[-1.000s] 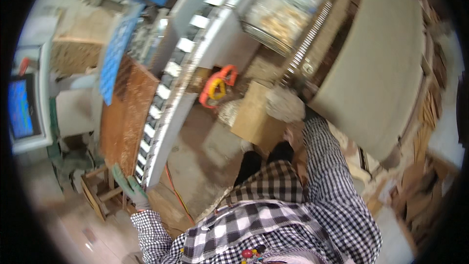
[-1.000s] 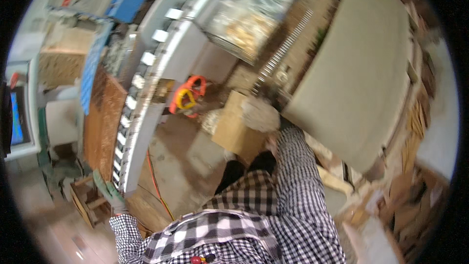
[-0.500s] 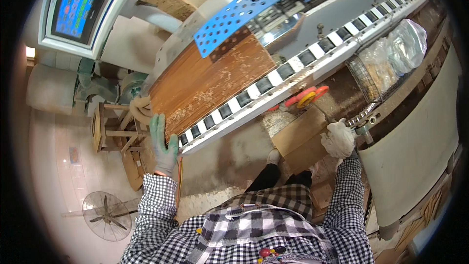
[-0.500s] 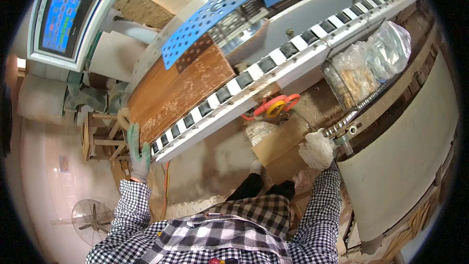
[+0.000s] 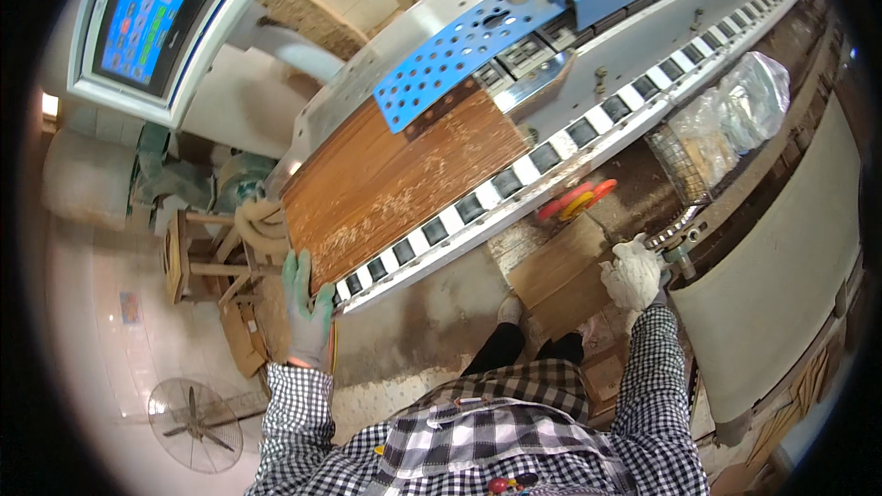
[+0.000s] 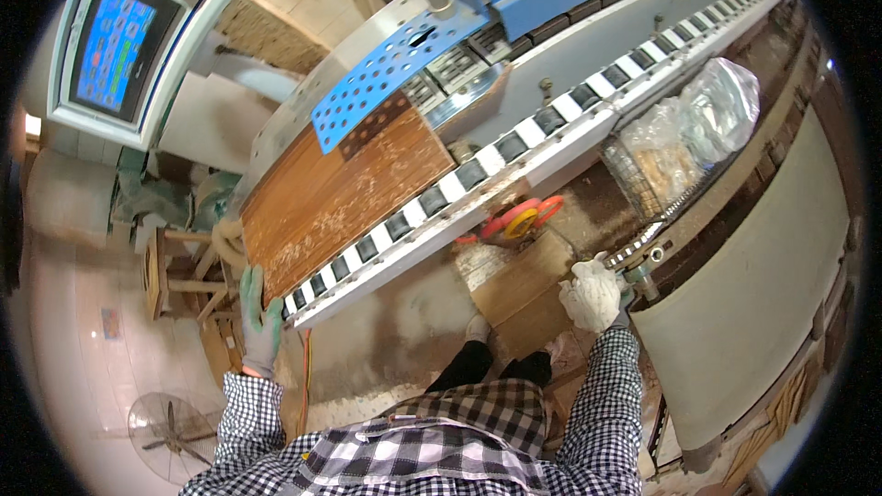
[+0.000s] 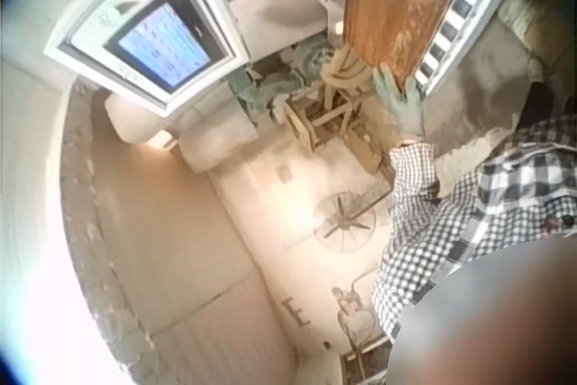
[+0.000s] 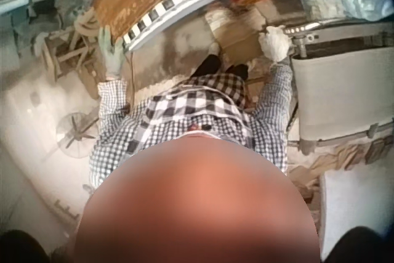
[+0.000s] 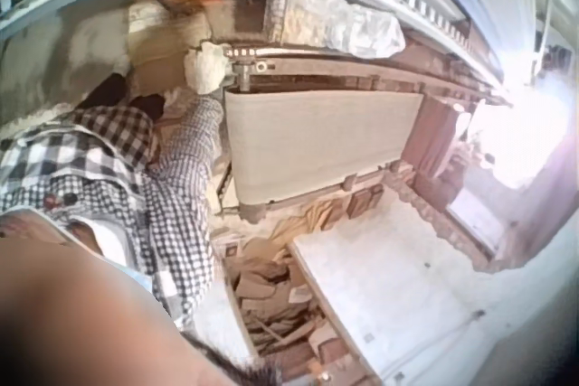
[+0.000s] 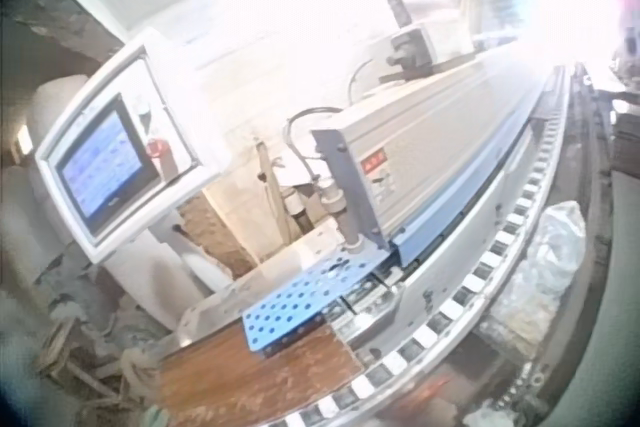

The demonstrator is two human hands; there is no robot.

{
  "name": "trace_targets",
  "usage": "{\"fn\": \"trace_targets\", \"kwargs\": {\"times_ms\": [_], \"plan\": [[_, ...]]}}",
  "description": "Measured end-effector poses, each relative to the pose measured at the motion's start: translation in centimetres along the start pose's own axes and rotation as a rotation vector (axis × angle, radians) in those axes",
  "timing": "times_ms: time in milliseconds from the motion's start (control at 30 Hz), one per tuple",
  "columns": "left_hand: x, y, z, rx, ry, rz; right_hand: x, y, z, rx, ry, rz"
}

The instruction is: The person feeds rectangular wooden boards through a belt sander, one at a time, using both hands to guide each piece along the conveyor. After each board passes through, the person stacks the finished pieces on a nearby table.

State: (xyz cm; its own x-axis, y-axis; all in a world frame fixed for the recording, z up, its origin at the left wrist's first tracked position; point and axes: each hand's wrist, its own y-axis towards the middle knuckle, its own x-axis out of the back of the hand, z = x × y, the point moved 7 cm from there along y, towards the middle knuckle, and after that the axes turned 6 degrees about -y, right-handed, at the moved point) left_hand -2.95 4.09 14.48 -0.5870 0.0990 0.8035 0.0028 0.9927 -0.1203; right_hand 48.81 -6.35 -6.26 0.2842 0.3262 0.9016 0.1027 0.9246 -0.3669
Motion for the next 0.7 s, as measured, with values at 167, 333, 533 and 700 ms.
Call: {"fn": "trace_targets", "kwargs": {"times_ms": [167, 333, 533, 700], "plan": [[-0.1, 0.4, -0.4, 0.045, -0.058, 0.01, -1.7, 0.2, -1.2, -0.022, 0.029, -0.046], [-0.6, 1.3, -1.5, -0.026, 0.122, 0.019, -0.4, -0.4, -0.6, 0.024, 0.034, -0.124], [-2.3, 2.6, -6.3, -0.085, 0.286, 0.028, -3.3, 0.0, -2.7, 0.09, 0.095, -0.086], [-4.0, 3.5, -8.7, -0.146, 0.299, 0.006, -3.7, 0.2, -2.6, -0.003, 0.089, -0.007]]}}
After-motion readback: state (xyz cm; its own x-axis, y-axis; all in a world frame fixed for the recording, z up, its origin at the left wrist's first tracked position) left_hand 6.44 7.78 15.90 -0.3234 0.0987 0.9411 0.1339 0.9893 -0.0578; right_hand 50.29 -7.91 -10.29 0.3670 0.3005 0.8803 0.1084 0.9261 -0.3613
